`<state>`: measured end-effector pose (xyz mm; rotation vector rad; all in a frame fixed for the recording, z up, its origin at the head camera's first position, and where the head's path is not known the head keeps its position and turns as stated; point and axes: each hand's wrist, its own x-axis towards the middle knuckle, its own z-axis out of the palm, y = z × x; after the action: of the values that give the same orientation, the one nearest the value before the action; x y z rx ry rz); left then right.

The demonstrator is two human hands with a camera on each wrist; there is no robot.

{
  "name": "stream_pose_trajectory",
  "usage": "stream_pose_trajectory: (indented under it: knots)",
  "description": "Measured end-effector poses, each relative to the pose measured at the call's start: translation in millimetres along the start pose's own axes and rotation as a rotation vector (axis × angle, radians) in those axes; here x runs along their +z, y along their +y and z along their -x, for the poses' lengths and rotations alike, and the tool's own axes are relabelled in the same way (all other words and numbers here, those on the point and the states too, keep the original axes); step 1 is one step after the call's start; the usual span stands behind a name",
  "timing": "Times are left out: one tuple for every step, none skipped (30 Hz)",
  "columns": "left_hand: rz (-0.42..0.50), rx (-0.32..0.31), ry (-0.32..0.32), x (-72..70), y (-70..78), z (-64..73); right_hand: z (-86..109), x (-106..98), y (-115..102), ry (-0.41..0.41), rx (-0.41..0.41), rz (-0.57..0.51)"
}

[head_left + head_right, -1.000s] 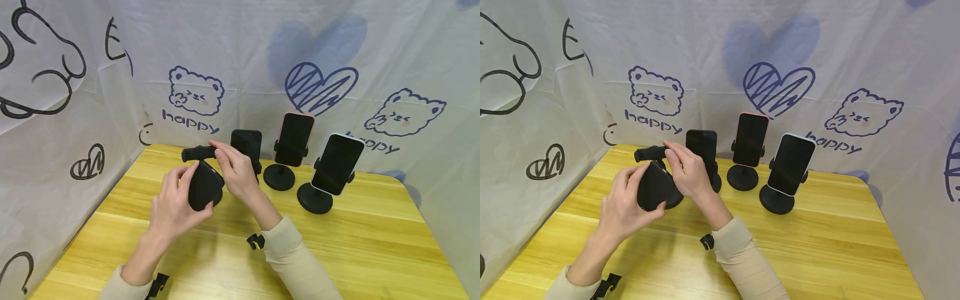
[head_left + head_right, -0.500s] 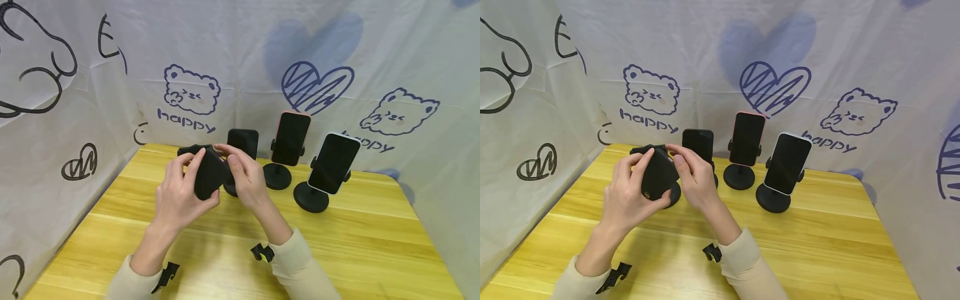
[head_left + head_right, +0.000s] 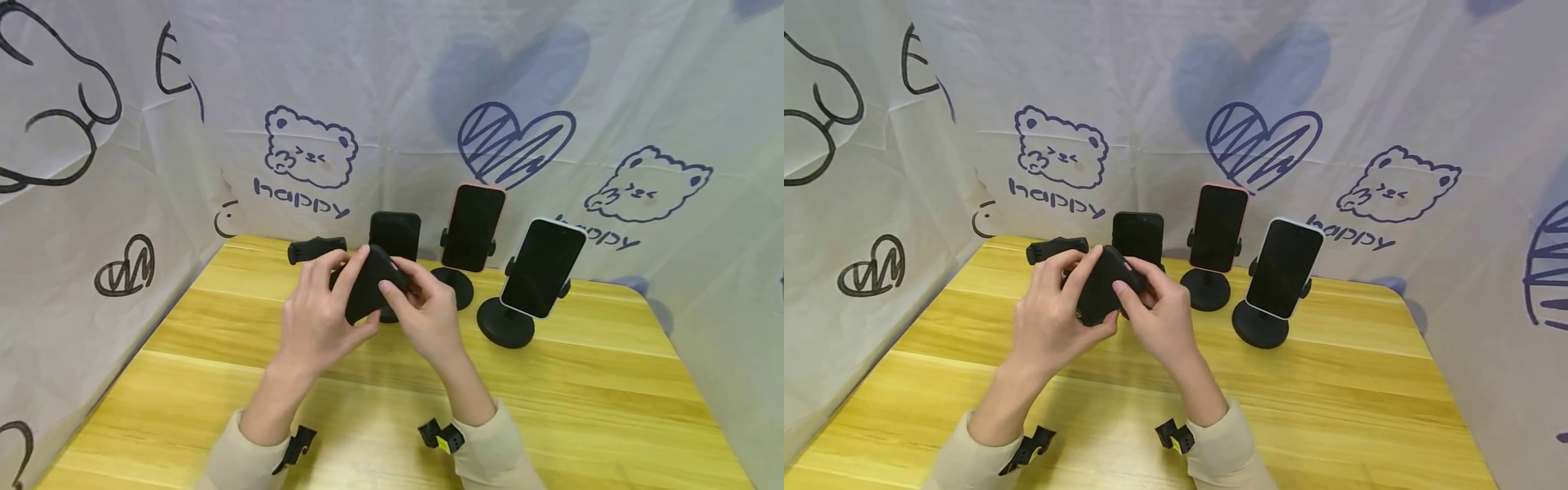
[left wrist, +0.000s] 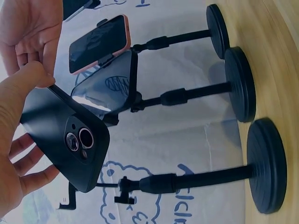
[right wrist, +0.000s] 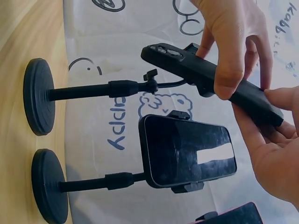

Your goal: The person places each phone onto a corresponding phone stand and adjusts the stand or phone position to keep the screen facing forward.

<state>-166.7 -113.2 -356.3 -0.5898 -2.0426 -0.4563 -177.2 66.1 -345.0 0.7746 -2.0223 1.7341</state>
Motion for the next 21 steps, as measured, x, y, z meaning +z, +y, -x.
stream_pose_trajectory:
  knots:
    - [0.003,0.001,0.002,1.4,1.1,-0.5,0.9,-1,0,0.008,0.014,-0.004]
    - [0.003,0.001,-0.002,2.4,2.2,-1.0,1.8,-2,1,0.018,0.027,-0.006]
    - [0.004,0.002,-0.005,3.4,3.2,-1.4,2.7,-3,1,0.029,0.042,-0.013]
    - [0.004,0.004,-0.011,4.3,4.2,-1.9,3.6,-4,2,0.039,0.057,-0.02]
    - [0.007,0.006,-0.013,5.2,5.1,-2.1,4.4,-5,2,0.049,0.073,-0.03]
    - [0.007,0.007,-0.014,6.0,6.0,-2.3,5.2,-6,2,0.057,0.085,-0.04]
    - [0.01,0.01,-0.018,6.6,6.7,-2.6,5.8,-7,2,0.064,0.095,-0.051]
    - [0.012,0.012,-0.021,7.1,7.3,-2.6,6.3,-7,2,0.071,0.101,-0.056]
    - [0.016,0.011,-0.021,7.5,7.8,-2.6,6.6,-8,2,0.074,0.104,-0.062]
    - [0.021,0.01,-0.021,8.1,8.3,-2.5,6.8,-8,2,0.077,0.102,-0.063]
    - [0.027,0.006,-0.019,8.7,8.5,-2.2,6.8,-9,2,0.079,0.094,-0.062]
    - [0.033,0.001,-0.019,9.3,8.7,-1.7,6.6,-9,2,0.083,0.08,-0.056]
    - [0.039,-0.005,-0.02,9.9,9.1,-1.5,6.4,-9,2,0.089,0.065,-0.051]
    - [0.045,-0.012,-0.024,10.4,9.4,-1.1,6.2,-10,3,0.095,0.049,-0.045]
    - [0.051,-0.018,-0.026,11.0,9.6,-0.9,6.0,-10,3,0.103,0.03,-0.039]
    - [0.06,-0.021,-0.024,11.4,9.9,-0.7,5.7,-10,4,0.109,0.011,-0.036]
    - [0.066,-0.025,-0.024,11.5,10.1,-0.5,5.5,-11,5,0.116,-0.009,-0.03]
    - [0.076,-0.027,-0.025,11.4,10.0,-0.5,5.3,-11,6,0.12,-0.027,-0.025]
    - [0.088,-0.028,-0.024,11.0,9.7,-0.6,5.3,-12,6,0.122,-0.041,-0.025]
    - [0.102,-0.029,-0.021,10.4,9.4,-0.9,5.2,-13,7,0.123,-0.056,-0.021]
    - [0.119,-0.028,-0.018,9.5,8.5,-1.2,5.2,-14,8,0.124,-0.07,-0.016]
